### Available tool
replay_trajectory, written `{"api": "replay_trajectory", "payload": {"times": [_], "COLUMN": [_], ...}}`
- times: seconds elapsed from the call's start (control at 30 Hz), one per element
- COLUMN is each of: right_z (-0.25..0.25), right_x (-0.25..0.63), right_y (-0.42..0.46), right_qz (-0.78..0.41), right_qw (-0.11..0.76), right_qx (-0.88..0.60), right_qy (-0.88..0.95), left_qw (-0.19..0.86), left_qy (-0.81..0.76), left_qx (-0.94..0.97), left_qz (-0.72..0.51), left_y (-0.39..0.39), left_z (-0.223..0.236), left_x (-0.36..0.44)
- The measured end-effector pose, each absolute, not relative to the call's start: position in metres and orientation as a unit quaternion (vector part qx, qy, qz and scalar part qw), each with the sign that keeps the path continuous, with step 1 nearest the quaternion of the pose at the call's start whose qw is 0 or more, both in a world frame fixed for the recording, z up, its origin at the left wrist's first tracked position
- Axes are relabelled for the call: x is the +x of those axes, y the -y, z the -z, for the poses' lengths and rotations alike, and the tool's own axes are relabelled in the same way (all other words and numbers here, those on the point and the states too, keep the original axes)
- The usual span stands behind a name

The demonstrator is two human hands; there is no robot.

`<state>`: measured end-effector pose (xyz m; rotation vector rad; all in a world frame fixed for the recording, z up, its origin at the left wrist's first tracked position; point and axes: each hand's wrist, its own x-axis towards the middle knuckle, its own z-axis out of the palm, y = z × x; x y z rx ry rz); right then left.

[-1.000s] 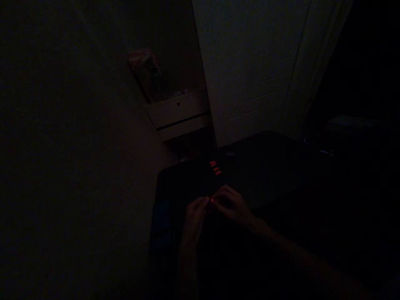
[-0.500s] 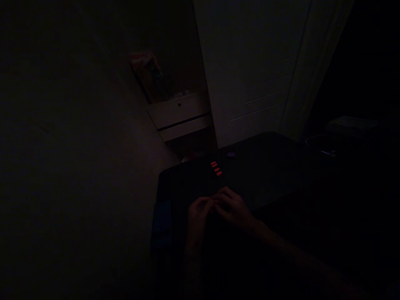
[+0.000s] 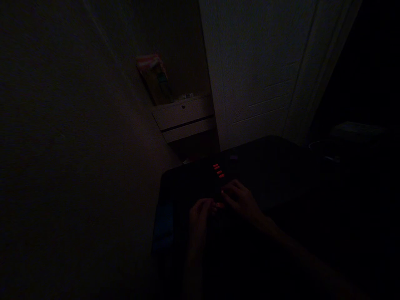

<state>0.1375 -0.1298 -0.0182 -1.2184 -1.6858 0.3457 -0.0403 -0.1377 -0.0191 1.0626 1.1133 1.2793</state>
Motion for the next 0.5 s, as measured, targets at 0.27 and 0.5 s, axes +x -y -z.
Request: {"api": "replay_trajectory", "payload": {"times": [0.27, 0.5], "right_z": [0.024, -0.005], "right_x": [0.157, 0.171], "right_y": [0.099, 0.121], "right_qz": [-0.136, -0.208], "right_qw": [0.324, 0.465], "right_qx": [-0.574, -0.505], "right_qy": [0.740, 0.697], "left_qw": [0.351, 0.187], "left_qy": [-0.523, -0.526], "left_qx": [0.594, 0.707], "left_qz": [-0.500, -0.434], "left_y": [0.141, 0.143], "left_z": [0.026, 0.029], "left_x": [-0.032, -0.023]}}
